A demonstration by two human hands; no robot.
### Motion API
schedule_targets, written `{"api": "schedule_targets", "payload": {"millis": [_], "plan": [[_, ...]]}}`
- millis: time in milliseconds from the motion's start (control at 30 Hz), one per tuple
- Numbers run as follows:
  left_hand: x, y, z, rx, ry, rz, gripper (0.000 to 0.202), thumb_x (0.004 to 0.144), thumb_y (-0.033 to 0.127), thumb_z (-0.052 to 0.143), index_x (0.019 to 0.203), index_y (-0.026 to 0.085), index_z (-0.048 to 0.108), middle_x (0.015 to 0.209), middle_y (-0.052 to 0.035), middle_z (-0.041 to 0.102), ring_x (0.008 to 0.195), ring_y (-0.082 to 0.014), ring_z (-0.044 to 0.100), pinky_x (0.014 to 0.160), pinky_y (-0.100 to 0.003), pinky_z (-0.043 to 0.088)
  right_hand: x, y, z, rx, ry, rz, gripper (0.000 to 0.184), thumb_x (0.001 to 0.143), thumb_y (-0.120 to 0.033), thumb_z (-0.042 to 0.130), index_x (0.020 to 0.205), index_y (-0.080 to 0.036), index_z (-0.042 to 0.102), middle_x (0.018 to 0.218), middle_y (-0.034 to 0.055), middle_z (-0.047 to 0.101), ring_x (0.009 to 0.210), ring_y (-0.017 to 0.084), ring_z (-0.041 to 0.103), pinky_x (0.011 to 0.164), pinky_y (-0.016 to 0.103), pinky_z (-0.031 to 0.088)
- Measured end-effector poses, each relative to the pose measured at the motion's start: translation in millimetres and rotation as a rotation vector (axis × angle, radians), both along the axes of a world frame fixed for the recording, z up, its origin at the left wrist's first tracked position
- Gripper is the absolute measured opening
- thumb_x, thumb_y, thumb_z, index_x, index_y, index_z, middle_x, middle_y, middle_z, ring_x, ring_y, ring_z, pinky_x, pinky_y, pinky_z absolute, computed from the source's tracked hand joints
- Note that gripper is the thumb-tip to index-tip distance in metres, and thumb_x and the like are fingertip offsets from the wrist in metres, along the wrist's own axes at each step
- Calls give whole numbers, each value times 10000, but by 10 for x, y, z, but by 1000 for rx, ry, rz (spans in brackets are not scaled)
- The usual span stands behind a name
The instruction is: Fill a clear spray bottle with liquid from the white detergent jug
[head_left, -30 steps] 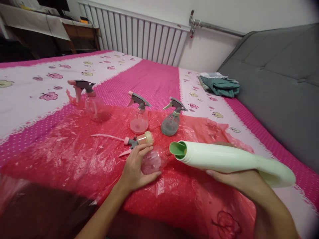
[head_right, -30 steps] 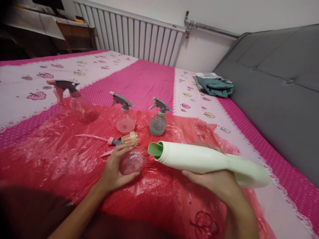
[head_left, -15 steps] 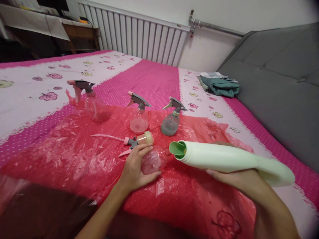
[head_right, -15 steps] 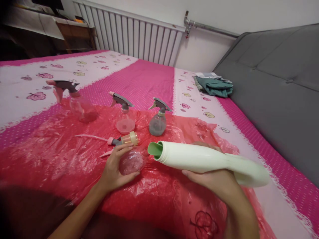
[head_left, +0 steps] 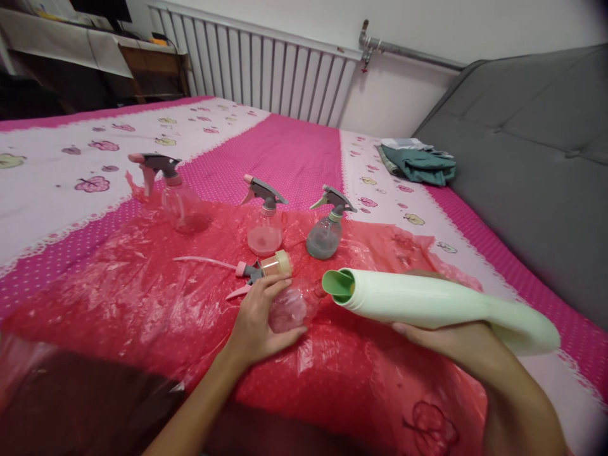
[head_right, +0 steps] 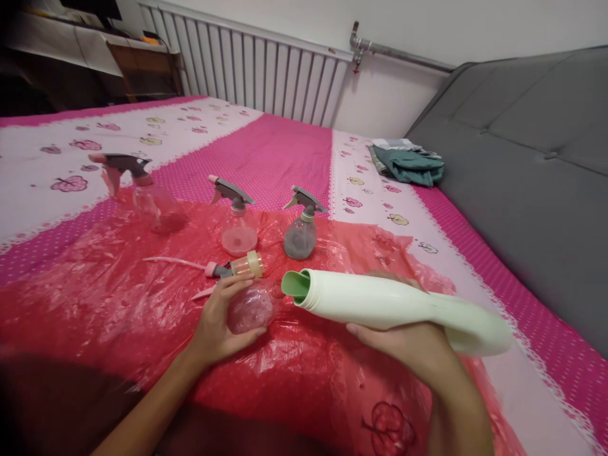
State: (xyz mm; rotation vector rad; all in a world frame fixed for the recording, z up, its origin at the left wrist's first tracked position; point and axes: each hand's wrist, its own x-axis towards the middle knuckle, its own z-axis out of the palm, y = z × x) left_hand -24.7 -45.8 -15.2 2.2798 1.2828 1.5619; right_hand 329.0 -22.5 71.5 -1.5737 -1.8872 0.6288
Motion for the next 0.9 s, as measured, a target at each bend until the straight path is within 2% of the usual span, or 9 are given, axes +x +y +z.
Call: {"api": "schedule_targets", "payload": {"millis": [267, 433, 733, 900], "plan": [[-2, -2, -12, -13, -1, 4, 751, 842, 421, 876, 1480, 274, 510, 1354, -149, 659, 1206, -365, 696, 973, -548, 604, -7, 1, -3, 12, -3, -10, 931, 659, -689, 853, 1456, -353, 507, 1461, 61, 603, 1336, 346, 637, 1178, 635, 531], [0, -5, -1, -15, -5, 3, 757, 836, 402, 884, 1480, 275, 506, 1350, -147, 661, 1212, -366, 697, 979, -544, 604, 8, 3, -18, 19, -5, -4, 920, 670, -676, 858, 1460, -363, 504, 1456, 46, 604, 1342, 337, 630, 1215, 661, 487], [0, 0, 1, -9, -6, -5, 743, 853, 417, 872, 1478, 271, 499, 1349, -149, 656, 1208, -363, 694, 977, -551, 607, -10, -1, 3, 12, 24, 3, 895, 664, -654, 872, 1434, -365, 522, 1445, 58, 614, 1308, 339, 650, 1148, 624, 555], [1, 0, -3, -2, -2, -5, 742, 856, 415, 872, 1481, 269, 499, 1351, -148, 659, 1210, -361, 693, 978, -545, 603, -1, -1, 6, 15, 10, 6, 875, 669, -651, 872, 1429, -390, 524, 1447, 33, 612, 1320, 334, 647, 1165, 637, 540]]}}
